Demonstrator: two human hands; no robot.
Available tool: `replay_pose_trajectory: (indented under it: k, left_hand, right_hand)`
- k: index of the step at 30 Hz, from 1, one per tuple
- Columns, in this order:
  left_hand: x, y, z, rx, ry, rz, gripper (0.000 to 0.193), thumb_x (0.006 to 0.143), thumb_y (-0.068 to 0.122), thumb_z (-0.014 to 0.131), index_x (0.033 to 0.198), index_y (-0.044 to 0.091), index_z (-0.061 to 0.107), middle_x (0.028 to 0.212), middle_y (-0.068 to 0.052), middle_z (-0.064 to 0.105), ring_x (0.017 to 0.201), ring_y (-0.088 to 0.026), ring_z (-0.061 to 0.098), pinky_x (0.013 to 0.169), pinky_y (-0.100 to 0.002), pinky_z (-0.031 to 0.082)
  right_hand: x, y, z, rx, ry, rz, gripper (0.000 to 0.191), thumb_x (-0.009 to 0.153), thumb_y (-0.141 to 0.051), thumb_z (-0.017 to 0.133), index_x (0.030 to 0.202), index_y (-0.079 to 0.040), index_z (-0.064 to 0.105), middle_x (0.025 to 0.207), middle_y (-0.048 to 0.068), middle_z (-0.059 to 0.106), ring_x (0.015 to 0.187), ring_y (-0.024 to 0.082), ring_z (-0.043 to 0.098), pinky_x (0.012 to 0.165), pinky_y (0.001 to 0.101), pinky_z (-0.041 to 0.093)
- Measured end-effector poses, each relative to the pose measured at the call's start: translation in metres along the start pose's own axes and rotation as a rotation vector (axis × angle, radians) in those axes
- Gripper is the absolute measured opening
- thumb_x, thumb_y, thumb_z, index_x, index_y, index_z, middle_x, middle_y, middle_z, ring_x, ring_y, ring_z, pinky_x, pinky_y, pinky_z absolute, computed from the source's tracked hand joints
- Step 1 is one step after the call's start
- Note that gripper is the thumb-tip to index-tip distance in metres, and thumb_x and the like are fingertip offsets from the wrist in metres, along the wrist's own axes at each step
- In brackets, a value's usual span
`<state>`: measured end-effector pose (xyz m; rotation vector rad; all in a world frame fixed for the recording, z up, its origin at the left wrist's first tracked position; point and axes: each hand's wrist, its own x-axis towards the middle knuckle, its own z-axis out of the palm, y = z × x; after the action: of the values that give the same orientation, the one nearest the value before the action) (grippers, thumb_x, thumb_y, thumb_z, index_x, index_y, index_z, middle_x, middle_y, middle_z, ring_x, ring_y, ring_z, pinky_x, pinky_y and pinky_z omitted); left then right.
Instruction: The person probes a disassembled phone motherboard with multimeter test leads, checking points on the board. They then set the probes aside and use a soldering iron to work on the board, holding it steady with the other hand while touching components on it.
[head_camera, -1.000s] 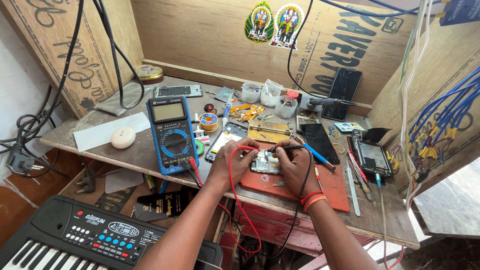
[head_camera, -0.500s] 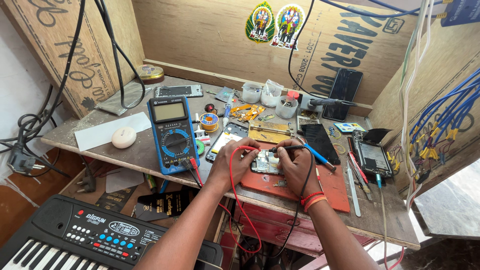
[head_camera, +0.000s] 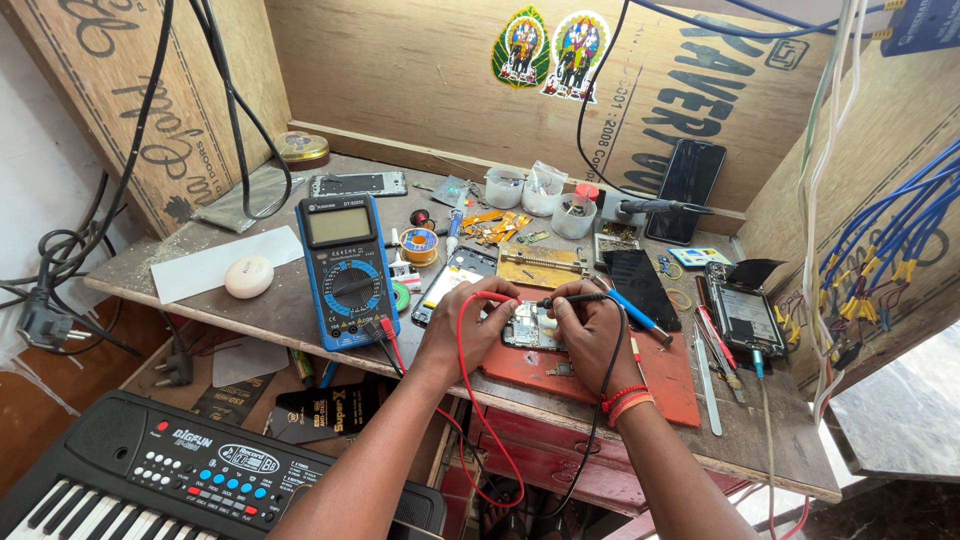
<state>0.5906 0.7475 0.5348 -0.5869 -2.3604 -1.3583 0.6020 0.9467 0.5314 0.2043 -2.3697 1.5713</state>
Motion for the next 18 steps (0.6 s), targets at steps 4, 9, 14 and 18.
replay_pose_trajectory:
  k: [4,9,14,18]
  left_hand:
    - [0.0026,0.004,0.0042,0.019,-0.008,-0.019,0.019,0.091,0.028,0.07,0.101,0.012,0.074,0.086,-0.011,0.073,0.09,-0.028,0.07,0.081,-0.041,0.054]
    - [0.0026,0.0032,0.0034,0.025,-0.013,-0.013,0.019,0.091,0.028,0.07,0.1,0.012,0.074,0.087,-0.011,0.073,0.091,-0.029,0.07,0.081,-0.041,0.054]
    - [0.0043,0.0001,0.0039,0.026,-0.005,0.008,0.019,0.09,0.027,0.07,0.1,0.011,0.074,0.086,-0.012,0.073,0.09,-0.029,0.07,0.081,-0.041,0.054]
    - [0.0041,0.0016,0.0049,0.01,-0.006,0.008,0.017,0.09,0.026,0.07,0.099,0.011,0.074,0.087,-0.012,0.073,0.09,-0.029,0.07,0.081,-0.041,0.054]
  right_hand:
    - [0.0008,0.0002,-0.0058,0.045,-0.005,-0.002,0.014,0.1,-0.015,0.058,0.103,-0.002,0.064,0.083,0.004,0.071,0.065,0.008,0.064,0.059,0.0235,0.052]
    - [0.0007,0.001,-0.0047,0.044,0.018,-0.013,0.014,0.1,-0.014,0.059,0.102,-0.001,0.064,0.081,0.005,0.07,0.062,0.008,0.062,0.056,0.024,0.05]
    - [0.0019,0.0003,-0.0045,0.047,-0.001,-0.003,0.014,0.099,-0.014,0.059,0.101,-0.001,0.065,0.081,0.004,0.071,0.065,0.006,0.063,0.058,0.0234,0.052]
    - [0.0015,-0.0011,-0.0065,0.019,0.006,-0.001,0.015,0.099,-0.014,0.059,0.1,-0.001,0.065,0.08,0.004,0.072,0.064,0.007,0.063,0.058,0.0243,0.052]
